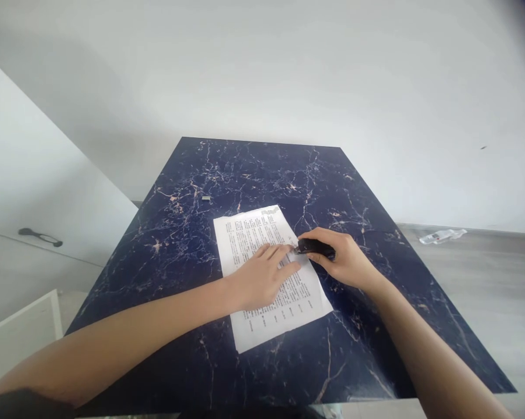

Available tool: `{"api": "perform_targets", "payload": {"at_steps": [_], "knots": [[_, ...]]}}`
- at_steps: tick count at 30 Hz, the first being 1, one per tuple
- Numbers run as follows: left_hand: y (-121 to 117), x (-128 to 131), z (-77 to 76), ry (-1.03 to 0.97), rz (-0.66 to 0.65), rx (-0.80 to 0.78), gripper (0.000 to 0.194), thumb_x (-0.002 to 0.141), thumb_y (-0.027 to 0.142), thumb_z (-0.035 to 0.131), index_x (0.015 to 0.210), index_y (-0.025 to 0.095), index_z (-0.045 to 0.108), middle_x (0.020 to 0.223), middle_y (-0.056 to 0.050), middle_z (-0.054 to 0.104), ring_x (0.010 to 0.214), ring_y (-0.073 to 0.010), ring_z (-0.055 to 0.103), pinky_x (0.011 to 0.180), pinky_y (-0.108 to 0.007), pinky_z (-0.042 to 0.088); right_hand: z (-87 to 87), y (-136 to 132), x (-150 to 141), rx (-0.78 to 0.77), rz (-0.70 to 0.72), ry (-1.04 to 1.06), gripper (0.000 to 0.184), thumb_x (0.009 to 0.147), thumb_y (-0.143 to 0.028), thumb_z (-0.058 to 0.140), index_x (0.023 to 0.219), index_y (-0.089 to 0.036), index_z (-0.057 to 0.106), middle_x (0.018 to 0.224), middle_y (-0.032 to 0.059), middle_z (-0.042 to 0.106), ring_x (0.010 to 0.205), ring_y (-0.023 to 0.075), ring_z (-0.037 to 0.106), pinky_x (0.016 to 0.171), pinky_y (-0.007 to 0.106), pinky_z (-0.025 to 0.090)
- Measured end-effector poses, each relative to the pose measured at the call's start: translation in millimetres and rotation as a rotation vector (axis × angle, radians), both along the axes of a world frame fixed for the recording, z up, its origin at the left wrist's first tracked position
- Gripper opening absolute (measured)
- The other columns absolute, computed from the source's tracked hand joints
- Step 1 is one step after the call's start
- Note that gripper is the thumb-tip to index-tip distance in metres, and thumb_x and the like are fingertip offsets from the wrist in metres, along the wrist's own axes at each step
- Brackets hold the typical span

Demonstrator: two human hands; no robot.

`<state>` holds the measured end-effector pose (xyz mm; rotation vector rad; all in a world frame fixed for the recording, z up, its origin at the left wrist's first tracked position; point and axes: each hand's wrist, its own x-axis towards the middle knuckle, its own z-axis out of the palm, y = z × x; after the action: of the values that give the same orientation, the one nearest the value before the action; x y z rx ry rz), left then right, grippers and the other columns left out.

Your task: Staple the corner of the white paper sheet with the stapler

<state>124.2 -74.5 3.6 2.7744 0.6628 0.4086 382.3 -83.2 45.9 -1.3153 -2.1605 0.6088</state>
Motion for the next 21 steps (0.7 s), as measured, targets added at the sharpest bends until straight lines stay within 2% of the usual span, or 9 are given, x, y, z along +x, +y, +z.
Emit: {"api": "perform_targets", "payload": {"at_steps": [6,15,21], "knots": [[4.8,-1.5,-1.8,0.056,-0.033,0.002,0.071,0.090,0.004,0.047,0.157,0.025,0.039,0.170,-0.014,0.029,0.154,-0.0369,0.033,0.123,-0.060,0.034,2.1,-1.1,-0.1,0.000,-0.004,-0.027,0.030,0.098,-0.027,0.060,0.126,-0.027,0.069,0.117,0.0079,0.075,0.105,0.0268,0.071,0.092,0.045,0.060],[5.2,-12.6,-5.6,0.078,-0.050,-0.021,0.076,0.089,0.006,0.050,0.161,0.026,0.036,0.172,-0.010,0.026,0.158,-0.0352,0.027,0.126,-0.060,0.031,0.3,-0.6,-2.2,0.010,-0.043,-0.022,0.030,0.097,-0.040,0.066,0.124,-0.029,0.071,0.115,0.0066,0.076,0.103,0.0263,0.072,0.089,0.042,0.061],[5.5,-14.9,-7.0,0.043,-0.039,-0.044,0.082,0.085,0.001,0.048,0.162,0.029,0.034,0.175,-0.006,0.019,0.161,-0.0321,0.018,0.130,-0.058,0.026,-3.6,-2.0,-5.0,0.012,-0.144,-0.008,0.028,0.104,-0.038,0.055,0.121,-0.029,0.075,0.114,0.0054,0.077,0.102,0.0261,0.073,0.089,0.043,0.060]]}}
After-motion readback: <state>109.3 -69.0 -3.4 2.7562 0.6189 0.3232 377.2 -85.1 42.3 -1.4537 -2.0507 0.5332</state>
